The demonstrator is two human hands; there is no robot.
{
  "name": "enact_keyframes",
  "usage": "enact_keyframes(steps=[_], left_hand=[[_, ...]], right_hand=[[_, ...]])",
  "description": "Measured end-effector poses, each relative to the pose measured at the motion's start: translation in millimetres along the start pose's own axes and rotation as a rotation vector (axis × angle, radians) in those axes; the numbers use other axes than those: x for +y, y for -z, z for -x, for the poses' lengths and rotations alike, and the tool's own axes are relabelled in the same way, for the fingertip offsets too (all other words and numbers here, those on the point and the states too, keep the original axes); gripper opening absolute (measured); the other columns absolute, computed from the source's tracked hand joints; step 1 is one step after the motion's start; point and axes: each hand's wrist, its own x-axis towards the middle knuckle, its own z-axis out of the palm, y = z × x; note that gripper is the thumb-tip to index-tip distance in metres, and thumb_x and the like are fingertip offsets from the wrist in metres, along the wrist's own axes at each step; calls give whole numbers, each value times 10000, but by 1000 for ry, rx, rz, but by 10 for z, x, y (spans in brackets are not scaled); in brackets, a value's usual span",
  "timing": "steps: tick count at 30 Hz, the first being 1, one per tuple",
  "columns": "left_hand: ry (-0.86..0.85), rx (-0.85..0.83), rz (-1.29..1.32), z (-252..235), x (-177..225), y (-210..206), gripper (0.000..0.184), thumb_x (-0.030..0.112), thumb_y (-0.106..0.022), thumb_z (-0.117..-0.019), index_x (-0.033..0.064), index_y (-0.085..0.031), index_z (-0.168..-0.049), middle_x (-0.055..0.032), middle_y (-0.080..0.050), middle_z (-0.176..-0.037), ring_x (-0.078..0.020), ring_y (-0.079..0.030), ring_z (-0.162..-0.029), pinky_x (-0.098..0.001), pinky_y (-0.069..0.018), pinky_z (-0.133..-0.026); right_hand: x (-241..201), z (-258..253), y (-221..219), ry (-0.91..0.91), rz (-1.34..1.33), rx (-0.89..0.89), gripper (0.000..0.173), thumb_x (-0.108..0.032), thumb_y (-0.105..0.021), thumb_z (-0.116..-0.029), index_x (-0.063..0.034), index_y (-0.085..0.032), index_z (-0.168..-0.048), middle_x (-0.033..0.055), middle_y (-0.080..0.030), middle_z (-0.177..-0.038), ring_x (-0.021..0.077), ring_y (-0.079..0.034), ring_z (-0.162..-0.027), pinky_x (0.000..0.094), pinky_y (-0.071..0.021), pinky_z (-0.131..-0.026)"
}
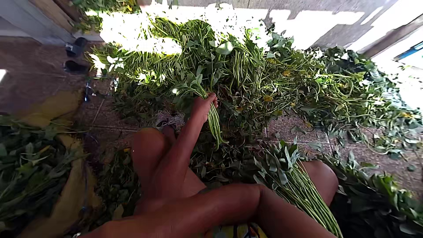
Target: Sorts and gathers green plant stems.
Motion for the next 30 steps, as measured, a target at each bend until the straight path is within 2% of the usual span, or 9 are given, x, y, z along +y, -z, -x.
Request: enact_keyframes(steps=[3,8,12,14,16,21,25,28,30], left_hand=[[-28,-24,47,57,44,102,174,133,-600,-1042,24,-620,-1176,-50,-668,-905,-118,-667,-716,-266,-595,-691],[-118,9,44,43,323,202,137,107,-570,-1050,9,-617,-1133,-37,-651,-863,-97,-638,-700,-254,-577,-694],[-125,3,62,115,456,296,141,143,-598,-1043,47,-636,-1139,-42,-673,-915,-110,-654,-701,-262,-586,-688],[-138,-7,78,146,499,339,133,142,-600,-1042,46,-636,-1126,-48,-671,-904,-114,-650,-685,-259,-584,-670],[-152,-12,83,153,528,379,128,141,-600,-1041,40,-640,-1108,-46,-670,-879,-112,-649,-672,-253,-584,-658],[-156,6,36,195,553,455,137,167,-607,-1041,72,-646,-1131,-26,-685,-915,-100,-668,-709,-257,-594,-697],[-138,0,41,209,558,453,145,165,-616,-1036,78,-629,-1152,-24,-680,-943,-91,-673,-724,-248,-601,-705],[-124,-2,18,222,512,439,159,178,-606,-1043,85,-627,-1170,-28,-683,-948,-101,-671,-726,-251,-593,-697],[-128,3,10,212,513,429,150,165,-603,-1043,74,-631,-1159,-26,-678,-933,-98,-665,-712,-242,-589,-686]], right_hand=[[135,-62,641,56,136,87,255,-7,-666,-929,81,-707,-1165,177,-723,-1101,210,-695,-1010,341,-557,-932],[602,-111,3194,-390,702,749,341,-55,-416,-1067,73,-569,-1343,203,-677,-1238,232,-699,-1085,395,-567,-972],[809,254,4538,-741,940,1218,402,-113,-363,-1082,38,-528,-1416,294,-553,-1392,388,-538,-1317,508,-419,-1113],[934,473,4811,-1005,889,1180,473,-244,-474,-1071,41,-487,-1449,343,-502,-1428,469,-502,-1346,605,-413,-1107],[995,570,4940,-1136,876,1034,505,-368,-571,-1043,31,-601,-1351,331,-591,-1335,478,-561,-1277,656,-423,-1057],[344,185,5282,-842,1060,1181,435,-296,-458,-1077,2,-569,-1375,237,-611,-1344,352,-581,-1272,534,-444,-1068],[-432,-163,5187,-795,1394,1236,432,-282,-439,-1045,-63,-595,-1383,175,-606,-1379,277,-566,-1309,447,-421,-1099],[-406,-25,5273,-989,1425,1039,456,-201,-556,-954,18,-578,-1353,324,-542,-1399,477,-513,-1329,687,-406,-1050],[-426,-3,5224,-1047,1410,1048,517,-216,-500,-983,33,-495,-1436,328,-474,-1473,469,-442,-1401,671,-350,-1107]])
